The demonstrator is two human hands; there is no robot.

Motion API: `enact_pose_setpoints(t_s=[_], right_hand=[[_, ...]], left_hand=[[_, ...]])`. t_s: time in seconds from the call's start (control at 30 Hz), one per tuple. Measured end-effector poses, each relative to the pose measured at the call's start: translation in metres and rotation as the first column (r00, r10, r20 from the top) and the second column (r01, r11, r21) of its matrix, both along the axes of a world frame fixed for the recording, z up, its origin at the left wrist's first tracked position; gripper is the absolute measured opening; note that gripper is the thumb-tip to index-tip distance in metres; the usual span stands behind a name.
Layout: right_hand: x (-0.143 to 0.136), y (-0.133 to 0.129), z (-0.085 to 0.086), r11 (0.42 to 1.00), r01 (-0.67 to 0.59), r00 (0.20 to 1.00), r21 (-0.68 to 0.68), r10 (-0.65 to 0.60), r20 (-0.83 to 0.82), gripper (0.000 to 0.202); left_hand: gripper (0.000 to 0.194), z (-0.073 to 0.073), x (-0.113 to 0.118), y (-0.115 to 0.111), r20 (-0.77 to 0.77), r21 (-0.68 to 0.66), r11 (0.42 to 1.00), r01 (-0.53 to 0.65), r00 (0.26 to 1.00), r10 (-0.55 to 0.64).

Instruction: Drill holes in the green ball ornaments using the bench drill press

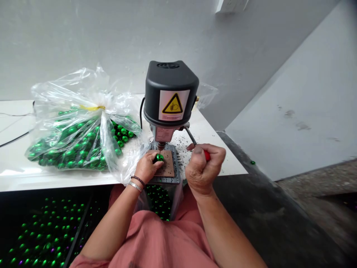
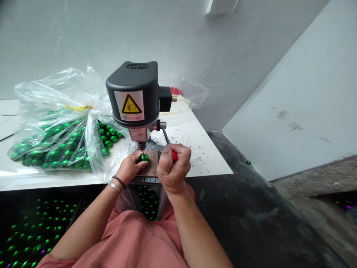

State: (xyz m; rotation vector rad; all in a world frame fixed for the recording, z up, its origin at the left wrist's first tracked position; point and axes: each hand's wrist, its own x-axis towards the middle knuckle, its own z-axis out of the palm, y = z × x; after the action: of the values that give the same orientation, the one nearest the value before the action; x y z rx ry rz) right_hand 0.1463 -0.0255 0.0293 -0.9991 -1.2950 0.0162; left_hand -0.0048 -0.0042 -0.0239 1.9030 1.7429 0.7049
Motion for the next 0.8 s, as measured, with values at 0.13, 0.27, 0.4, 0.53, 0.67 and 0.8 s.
enact_pose_setpoints(t_s=[0.13,0.27,0.4,0.53,0.67,0.8], right_hand=[[0.000,-0.001,-0.007,0.999,-0.043,0.999,0.026,0.042,0.023,0.004],[0.001,0.003,0.022,0.999,0.010,1.000,0.043,-0.011,0.013,0.004],[0.002,0.016,0.074,0.991,0.128,0.991,-0.032,-0.127,0.035,0.018],[0.003,0.025,0.098,0.991,0.076,0.997,-0.105,-0.073,0.033,0.022],[0.004,0.023,0.094,0.986,0.061,0.998,-0.153,-0.060,0.011,0.023],[0.005,0.019,0.088,0.986,0.079,0.997,-0.146,-0.077,0.020,0.024]], left_hand=[[0.036,0.000,-0.001,0.000,-0.008,0.020,1.000,0.017,1.000,-0.017],[0.032,0.000,0.001,0.001,0.005,0.029,1.000,0.001,1.000,-0.001],[0.028,0.006,0.003,-0.003,0.030,0.030,0.999,-0.038,0.999,0.037],[0.024,0.022,-0.004,-0.022,-0.005,-0.025,0.999,0.039,0.999,-0.039],[0.032,0.037,-0.020,-0.048,0.034,-0.183,0.932,0.312,0.950,-0.311],[0.047,0.043,-0.033,-0.059,0.078,-0.249,0.927,0.280,0.960,-0.269]])
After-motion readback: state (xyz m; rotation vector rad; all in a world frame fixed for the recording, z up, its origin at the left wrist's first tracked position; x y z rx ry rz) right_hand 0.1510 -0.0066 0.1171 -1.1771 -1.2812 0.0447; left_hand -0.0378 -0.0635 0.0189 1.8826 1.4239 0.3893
